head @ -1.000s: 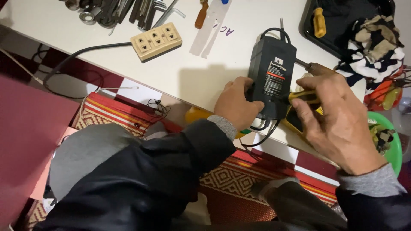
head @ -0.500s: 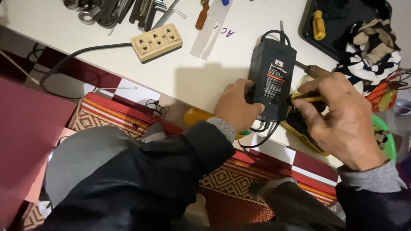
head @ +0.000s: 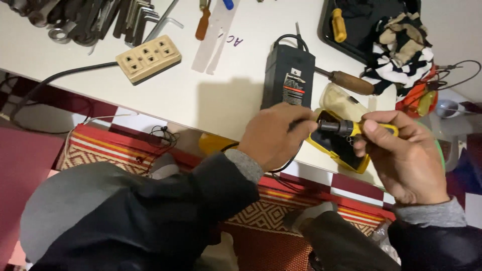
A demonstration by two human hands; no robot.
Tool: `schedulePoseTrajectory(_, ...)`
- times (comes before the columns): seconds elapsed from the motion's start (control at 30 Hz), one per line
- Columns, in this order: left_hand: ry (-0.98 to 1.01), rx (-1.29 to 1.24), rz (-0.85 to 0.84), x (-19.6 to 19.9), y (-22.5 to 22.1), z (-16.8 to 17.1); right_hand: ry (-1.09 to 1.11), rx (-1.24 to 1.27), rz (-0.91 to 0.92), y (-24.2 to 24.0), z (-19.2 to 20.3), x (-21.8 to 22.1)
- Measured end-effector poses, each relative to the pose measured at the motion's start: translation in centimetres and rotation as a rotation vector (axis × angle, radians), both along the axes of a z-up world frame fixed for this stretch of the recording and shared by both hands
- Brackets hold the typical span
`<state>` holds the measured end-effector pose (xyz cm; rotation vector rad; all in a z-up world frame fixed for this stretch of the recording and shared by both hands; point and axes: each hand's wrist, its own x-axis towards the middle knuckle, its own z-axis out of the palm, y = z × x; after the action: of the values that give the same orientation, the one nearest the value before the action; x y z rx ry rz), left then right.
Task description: Disassembling and inspecting a power charger using a screwdriver and other hand tools at a repair station.
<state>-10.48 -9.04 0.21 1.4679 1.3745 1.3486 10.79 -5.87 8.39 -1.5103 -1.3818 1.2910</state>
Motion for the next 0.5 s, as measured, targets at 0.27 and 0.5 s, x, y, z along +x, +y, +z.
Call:
schedulePoseTrajectory(0.27,-0.016,-0.176,-0.189,1.2,-0.5,0.0,-0.083,-0.026,0.168,-1.1,-1.6,3.2)
schedulePoseTrajectory(0.5,-0.039,-0.080,-0.389,3.0,-1.2,-1.5,-0.769,0.272,0.538,-4.5,-0.7,2.1)
